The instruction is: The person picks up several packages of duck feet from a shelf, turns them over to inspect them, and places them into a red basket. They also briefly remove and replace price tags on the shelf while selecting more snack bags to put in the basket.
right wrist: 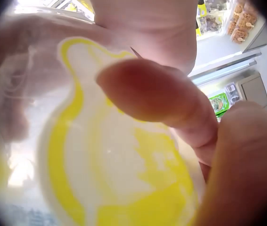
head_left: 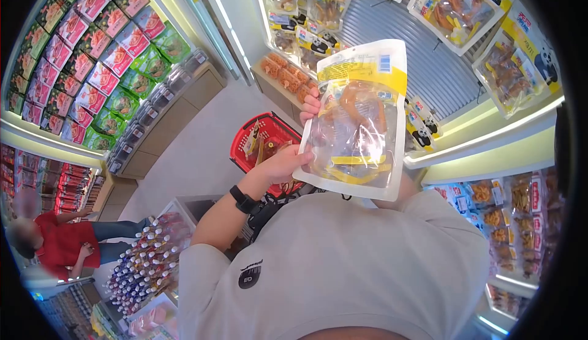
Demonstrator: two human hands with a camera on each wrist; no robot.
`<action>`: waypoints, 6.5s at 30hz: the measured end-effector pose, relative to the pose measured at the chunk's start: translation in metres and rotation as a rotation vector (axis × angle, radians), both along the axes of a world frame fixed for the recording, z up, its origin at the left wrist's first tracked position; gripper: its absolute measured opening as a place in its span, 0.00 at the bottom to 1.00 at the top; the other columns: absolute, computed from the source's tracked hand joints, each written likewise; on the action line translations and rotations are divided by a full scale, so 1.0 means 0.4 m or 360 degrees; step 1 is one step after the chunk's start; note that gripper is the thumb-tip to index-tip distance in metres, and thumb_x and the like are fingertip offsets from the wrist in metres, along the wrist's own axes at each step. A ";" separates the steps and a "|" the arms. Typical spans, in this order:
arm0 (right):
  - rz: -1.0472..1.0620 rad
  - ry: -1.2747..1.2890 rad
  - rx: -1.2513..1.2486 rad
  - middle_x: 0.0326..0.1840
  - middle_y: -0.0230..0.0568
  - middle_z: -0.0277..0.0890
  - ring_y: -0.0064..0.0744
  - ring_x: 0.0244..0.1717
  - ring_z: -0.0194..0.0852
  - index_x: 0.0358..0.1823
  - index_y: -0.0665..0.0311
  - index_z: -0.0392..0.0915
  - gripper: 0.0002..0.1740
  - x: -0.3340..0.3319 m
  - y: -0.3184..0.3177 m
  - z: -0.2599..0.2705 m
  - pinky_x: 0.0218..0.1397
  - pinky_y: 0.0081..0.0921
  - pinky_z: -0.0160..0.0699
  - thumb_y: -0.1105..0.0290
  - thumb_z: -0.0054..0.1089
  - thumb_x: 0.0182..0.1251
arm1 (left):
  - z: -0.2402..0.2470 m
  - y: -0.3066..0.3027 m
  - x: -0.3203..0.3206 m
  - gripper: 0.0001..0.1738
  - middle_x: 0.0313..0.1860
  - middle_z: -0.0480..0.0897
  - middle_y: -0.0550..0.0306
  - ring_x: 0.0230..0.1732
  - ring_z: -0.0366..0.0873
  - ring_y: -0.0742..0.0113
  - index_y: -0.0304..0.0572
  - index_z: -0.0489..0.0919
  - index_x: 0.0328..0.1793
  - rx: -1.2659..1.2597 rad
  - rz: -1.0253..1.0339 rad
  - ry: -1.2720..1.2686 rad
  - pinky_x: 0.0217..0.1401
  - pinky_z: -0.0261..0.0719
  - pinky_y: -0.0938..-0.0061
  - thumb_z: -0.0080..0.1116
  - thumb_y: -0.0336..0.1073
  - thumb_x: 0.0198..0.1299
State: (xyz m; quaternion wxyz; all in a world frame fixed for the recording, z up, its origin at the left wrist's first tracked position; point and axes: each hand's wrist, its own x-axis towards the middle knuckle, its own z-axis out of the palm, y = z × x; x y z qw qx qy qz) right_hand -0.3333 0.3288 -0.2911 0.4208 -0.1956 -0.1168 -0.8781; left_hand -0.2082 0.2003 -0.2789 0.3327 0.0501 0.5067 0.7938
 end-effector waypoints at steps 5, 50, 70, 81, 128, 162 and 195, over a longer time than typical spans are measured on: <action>-0.0187 0.0032 0.0532 0.38 0.37 0.66 0.29 0.39 0.64 0.50 0.66 0.64 0.25 0.064 0.062 0.031 0.47 0.25 0.66 0.53 0.49 0.62 | 0.105 0.042 0.052 0.18 0.45 0.77 0.55 0.43 0.78 0.69 0.34 0.70 0.56 0.0021 0.0177 -0.0113 0.45 0.78 0.74 0.41 0.38 0.67; -0.0115 -0.0190 0.1668 0.61 0.50 0.63 0.44 0.59 0.63 0.65 0.66 0.56 0.31 0.107 0.437 -0.053 0.63 0.41 0.60 0.53 0.39 0.66 | 0.107 0.055 0.054 0.17 0.42 0.77 0.51 0.39 0.76 0.72 0.34 0.69 0.56 -0.0706 -0.0036 -0.0216 0.30 0.75 0.80 0.37 0.37 0.67; 0.1083 -0.0287 0.2014 0.56 0.44 0.67 0.40 0.55 0.68 0.58 0.59 0.62 0.22 0.000 -0.037 -0.193 0.55 0.42 0.70 0.61 0.47 0.64 | -0.260 -0.033 0.062 0.17 0.30 0.80 0.56 0.31 0.77 0.71 0.33 0.75 0.36 -0.1601 0.0586 -0.0111 0.33 0.74 0.74 0.40 0.39 0.63; 0.0340 0.0143 0.2198 0.49 0.50 0.69 0.44 0.36 0.78 0.56 0.63 0.59 0.20 -0.154 -0.334 -0.364 0.33 0.35 0.84 0.80 0.43 0.61 | -0.078 -0.175 0.107 0.25 0.45 0.78 0.56 0.42 0.75 0.71 0.39 0.66 0.63 -0.0812 0.1169 -0.0793 0.41 0.72 0.78 0.44 0.45 0.63; -0.1783 0.0228 0.2554 0.44 0.41 0.75 0.28 0.31 0.71 0.53 0.68 0.68 0.26 -0.865 0.072 -0.049 0.33 0.27 0.72 0.60 0.59 0.56 | 0.061 -0.188 0.063 0.17 0.45 0.79 0.55 0.47 0.75 0.68 0.39 0.70 0.56 -0.1033 0.1174 -0.0226 0.48 0.70 0.75 0.47 0.38 0.63; -0.2448 0.1090 0.2470 0.40 0.49 0.77 0.37 0.42 0.75 0.47 0.70 0.73 0.21 -1.057 0.053 -0.010 0.48 0.28 0.67 0.57 0.50 0.64 | 0.071 0.033 -0.077 0.18 0.45 0.78 0.56 0.46 0.74 0.71 0.37 0.70 0.56 -0.1219 0.1280 -0.0424 0.48 0.69 0.77 0.46 0.38 0.63; -0.1275 0.0863 0.1455 0.35 0.32 0.75 0.19 0.33 0.70 0.41 0.66 0.72 0.15 -0.275 -0.120 0.277 0.36 0.19 0.70 0.61 0.45 0.69 | 0.017 -0.155 0.053 0.33 0.55 0.73 0.52 0.52 0.74 0.63 0.42 0.64 0.62 -0.0193 0.1260 -0.0346 0.50 0.73 0.70 0.30 0.60 0.64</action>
